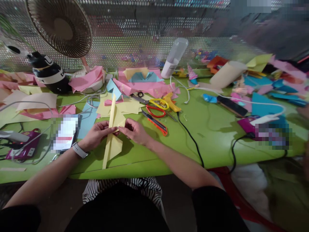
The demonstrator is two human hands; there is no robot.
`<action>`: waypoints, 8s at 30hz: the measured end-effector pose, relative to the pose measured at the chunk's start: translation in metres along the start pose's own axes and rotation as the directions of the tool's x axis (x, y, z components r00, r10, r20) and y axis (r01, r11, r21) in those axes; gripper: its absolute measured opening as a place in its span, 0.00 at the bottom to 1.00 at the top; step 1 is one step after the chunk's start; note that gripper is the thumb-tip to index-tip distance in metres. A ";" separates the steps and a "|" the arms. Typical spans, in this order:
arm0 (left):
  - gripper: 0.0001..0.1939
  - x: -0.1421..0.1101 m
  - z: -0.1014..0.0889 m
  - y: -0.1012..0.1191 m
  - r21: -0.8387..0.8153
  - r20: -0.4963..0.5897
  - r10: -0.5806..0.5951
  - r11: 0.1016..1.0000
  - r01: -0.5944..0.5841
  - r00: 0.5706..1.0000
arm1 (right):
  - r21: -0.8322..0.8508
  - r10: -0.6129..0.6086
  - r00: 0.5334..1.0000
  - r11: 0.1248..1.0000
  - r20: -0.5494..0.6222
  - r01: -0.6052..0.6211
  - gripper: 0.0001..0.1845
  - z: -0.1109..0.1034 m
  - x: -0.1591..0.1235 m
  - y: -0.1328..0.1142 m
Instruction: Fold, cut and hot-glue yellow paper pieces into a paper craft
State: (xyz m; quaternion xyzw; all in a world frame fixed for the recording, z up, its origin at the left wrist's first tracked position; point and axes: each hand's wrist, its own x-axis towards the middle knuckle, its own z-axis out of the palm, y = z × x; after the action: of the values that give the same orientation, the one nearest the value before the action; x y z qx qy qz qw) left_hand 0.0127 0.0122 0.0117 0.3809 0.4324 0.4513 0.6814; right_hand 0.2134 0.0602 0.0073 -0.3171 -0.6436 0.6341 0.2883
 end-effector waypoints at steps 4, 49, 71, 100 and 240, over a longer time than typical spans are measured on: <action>0.13 0.001 -0.001 0.000 0.006 0.033 0.010 1.000 -0.010 0.999 | 0.005 0.000 0.999 1.000 0.034 -0.001 0.19 0.000 0.001 0.001; 0.20 0.004 0.000 0.004 0.027 0.110 0.040 0.999 -0.043 0.993 | 0.178 0.050 0.996 0.982 0.079 -0.064 0.14 -0.004 -0.001 0.001; 0.25 0.003 -0.003 0.006 0.061 0.098 0.015 0.998 -0.021 0.995 | 0.100 0.072 0.996 0.992 0.060 -0.078 0.15 -0.005 0.002 0.014; 0.24 0.002 -0.004 0.008 0.068 0.083 0.013 0.998 -0.019 0.996 | 0.111 0.068 0.995 0.991 0.068 -0.075 0.14 -0.003 0.003 0.007; 0.19 -0.030 -0.017 0.000 0.831 0.542 0.243 -0.293 -0.472 0.805 | -0.754 0.066 0.993 0.656 0.102 0.034 0.01 -0.015 0.008 0.003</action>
State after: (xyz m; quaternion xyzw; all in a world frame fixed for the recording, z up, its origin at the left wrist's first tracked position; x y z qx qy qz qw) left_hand -0.0096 -0.0140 0.0133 0.8978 0.4233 0.1212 0.0143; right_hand 0.2199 0.0758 0.0042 -0.3749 -0.8618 0.3307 0.0859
